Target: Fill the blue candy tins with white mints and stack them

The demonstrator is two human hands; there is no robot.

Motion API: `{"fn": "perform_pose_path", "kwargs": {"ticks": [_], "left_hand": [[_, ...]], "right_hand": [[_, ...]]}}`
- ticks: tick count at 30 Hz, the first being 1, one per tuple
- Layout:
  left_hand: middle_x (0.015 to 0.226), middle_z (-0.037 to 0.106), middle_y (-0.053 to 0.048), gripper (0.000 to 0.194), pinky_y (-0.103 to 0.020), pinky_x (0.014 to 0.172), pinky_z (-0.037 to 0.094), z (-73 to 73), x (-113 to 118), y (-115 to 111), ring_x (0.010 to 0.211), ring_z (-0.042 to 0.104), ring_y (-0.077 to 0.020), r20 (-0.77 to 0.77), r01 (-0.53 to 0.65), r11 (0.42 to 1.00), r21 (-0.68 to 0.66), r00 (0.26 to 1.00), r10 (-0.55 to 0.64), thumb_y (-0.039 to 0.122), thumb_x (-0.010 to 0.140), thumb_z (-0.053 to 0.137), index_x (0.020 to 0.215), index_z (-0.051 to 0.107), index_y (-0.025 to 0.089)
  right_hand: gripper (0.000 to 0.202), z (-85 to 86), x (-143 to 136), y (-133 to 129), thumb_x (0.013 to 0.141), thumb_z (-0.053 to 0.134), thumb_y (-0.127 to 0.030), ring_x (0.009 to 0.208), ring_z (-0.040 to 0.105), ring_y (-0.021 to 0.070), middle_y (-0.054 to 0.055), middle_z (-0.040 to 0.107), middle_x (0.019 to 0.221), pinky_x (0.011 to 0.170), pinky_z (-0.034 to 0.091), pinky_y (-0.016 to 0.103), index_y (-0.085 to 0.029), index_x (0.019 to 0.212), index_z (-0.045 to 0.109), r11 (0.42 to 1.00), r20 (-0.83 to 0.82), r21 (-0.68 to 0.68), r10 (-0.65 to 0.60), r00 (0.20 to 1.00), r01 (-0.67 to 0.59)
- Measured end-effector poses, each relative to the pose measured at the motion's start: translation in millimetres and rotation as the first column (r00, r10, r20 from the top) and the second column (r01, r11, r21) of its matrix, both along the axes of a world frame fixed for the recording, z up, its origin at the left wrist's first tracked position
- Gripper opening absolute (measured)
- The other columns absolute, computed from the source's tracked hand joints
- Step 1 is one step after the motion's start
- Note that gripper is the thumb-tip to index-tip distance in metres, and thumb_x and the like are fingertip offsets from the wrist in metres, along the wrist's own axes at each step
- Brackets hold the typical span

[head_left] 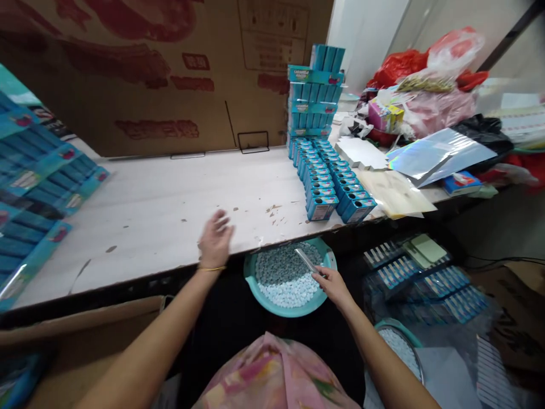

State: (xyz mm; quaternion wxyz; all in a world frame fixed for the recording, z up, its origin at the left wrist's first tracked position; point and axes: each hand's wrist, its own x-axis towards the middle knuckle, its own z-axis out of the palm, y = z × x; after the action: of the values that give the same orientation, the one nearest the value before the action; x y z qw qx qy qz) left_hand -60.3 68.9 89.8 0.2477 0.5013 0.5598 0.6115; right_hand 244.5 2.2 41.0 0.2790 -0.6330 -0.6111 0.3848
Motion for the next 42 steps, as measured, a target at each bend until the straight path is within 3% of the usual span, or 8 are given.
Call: {"fn": "perform_pose_path", "kwargs": {"ticks": [4, 11, 16, 22, 27, 31, 35, 42], "left_hand": [[0.101, 0.051, -0.009, 0.051, -0.036, 0.078, 0.047, -22.1, -133, -92, 0.082, 0.056, -0.0151, -0.194, -0.566, 0.819, -0.097, 0.818, 0.542, 0.026, 0.063, 0.058, 0.109, 0.040, 0.014], [0.109, 0.043, -0.013, 0.050, -0.033, 0.075, 0.046, -65.5, -209, -209, 0.087, 0.053, -0.0174, -0.599, -0.711, 0.660, -0.245, 0.646, 0.473, 0.031, 0.065, 0.053, 0.109, 0.040, 0.012], [0.089, 0.056, -0.006, 0.047, -0.029, 0.073, 0.044, -89.1, -195, -238, 0.083, 0.054, -0.0186, -0.392, -0.277, 0.416, -0.866, 0.894, -0.219, 0.043, 0.055, 0.061, 0.091, 0.052, 0.014], [0.091, 0.056, -0.003, 0.062, -0.030, 0.076, 0.041, -120.6, -153, -277, 0.085, 0.053, -0.0220, -0.142, -0.027, 0.202, -0.979, 0.803, -0.579, 0.023, 0.026, 0.075, 0.085, 0.057, 0.017], [0.082, 0.056, -0.002, 0.049, -0.032, 0.075, 0.042, -92.5, -157, -273, 0.083, 0.053, -0.0225, -0.161, 0.015, 0.344, -0.939, 0.864, -0.477, 0.028, 0.036, 0.073, 0.082, 0.057, 0.015], [0.083, 0.058, -0.001, 0.045, -0.031, 0.074, 0.044, -14.2, -170, -261, 0.078, 0.055, -0.0169, -0.166, -0.017, 0.639, -0.769, 0.971, -0.174, 0.035, 0.055, 0.065, 0.093, 0.050, 0.016], [0.091, 0.058, -0.004, 0.040, -0.028, 0.073, 0.045, 54.9, -147, -235, 0.081, 0.056, -0.0164, -0.279, 0.015, 0.760, -0.649, 0.925, -0.257, 0.036, 0.062, 0.062, 0.096, 0.050, 0.017], [0.096, 0.059, -0.005, 0.038, -0.030, 0.078, 0.044, 36.8, -36, -188, 0.086, 0.055, -0.0185, -0.462, 0.164, 0.775, -0.611, 0.721, -0.517, 0.034, 0.068, 0.055, 0.103, 0.051, 0.020]], "right_hand": [[0.047, -17.9, -17, -5, 0.063, 0.054, -0.042, 0.048, 0.047, 0.0113, 0.003, 0.059, 0.065, 0.044, 0.040, 0.025, -0.010, 0.096, 0.064, 0.979, -0.112, -0.202, 0.006, 0.994, -0.028], [0.059, -37.9, -22, -3, 0.055, 0.063, -0.046, 0.048, 0.048, 0.0116, 0.002, 0.056, 0.061, 0.044, 0.040, 0.025, -0.008, 0.100, 0.061, 0.950, -0.092, -0.311, -0.030, 0.995, -0.001], [0.064, -33.6, -23, -10, 0.051, 0.065, -0.048, 0.049, 0.048, 0.0116, 0.002, 0.056, 0.061, 0.044, 0.040, 0.025, -0.006, 0.099, 0.061, 0.946, -0.045, -0.322, -0.053, 0.998, 0.036], [0.062, -33.8, -29, -10, 0.050, 0.064, -0.049, 0.048, 0.049, 0.0115, 0.003, 0.057, 0.062, 0.044, 0.040, 0.024, -0.008, 0.098, 0.062, 0.939, -0.032, -0.344, -0.045, 0.999, 0.031], [0.062, -38.6, -29, -4, 0.052, 0.064, -0.047, 0.047, 0.047, 0.0107, 0.001, 0.056, 0.057, 0.044, 0.039, 0.023, -0.007, 0.099, 0.061, 0.933, -0.067, -0.361, -0.034, 0.997, 0.008], [0.062, -45.6, -24, -1, 0.053, 0.064, -0.047, 0.048, 0.048, 0.0111, 0.002, 0.056, 0.058, 0.045, 0.040, 0.024, -0.008, 0.101, 0.061, 0.936, -0.054, -0.353, -0.014, 0.998, -0.006], [0.060, -52.6, -18, -1, 0.057, 0.060, -0.047, 0.048, 0.049, 0.0121, 0.003, 0.058, 0.061, 0.046, 0.041, 0.025, -0.007, 0.101, 0.061, 0.951, -0.037, -0.308, 0.001, 0.999, -0.012], [0.033, -52.3, -12, 7, 0.075, 0.041, -0.020, 0.075, 0.056, 0.0158, 0.007, 0.062, 0.083, 0.067, 0.043, 0.025, -0.014, 0.101, 0.061, 0.958, 0.328, -0.152, 0.280, 0.902, -0.242]]}}
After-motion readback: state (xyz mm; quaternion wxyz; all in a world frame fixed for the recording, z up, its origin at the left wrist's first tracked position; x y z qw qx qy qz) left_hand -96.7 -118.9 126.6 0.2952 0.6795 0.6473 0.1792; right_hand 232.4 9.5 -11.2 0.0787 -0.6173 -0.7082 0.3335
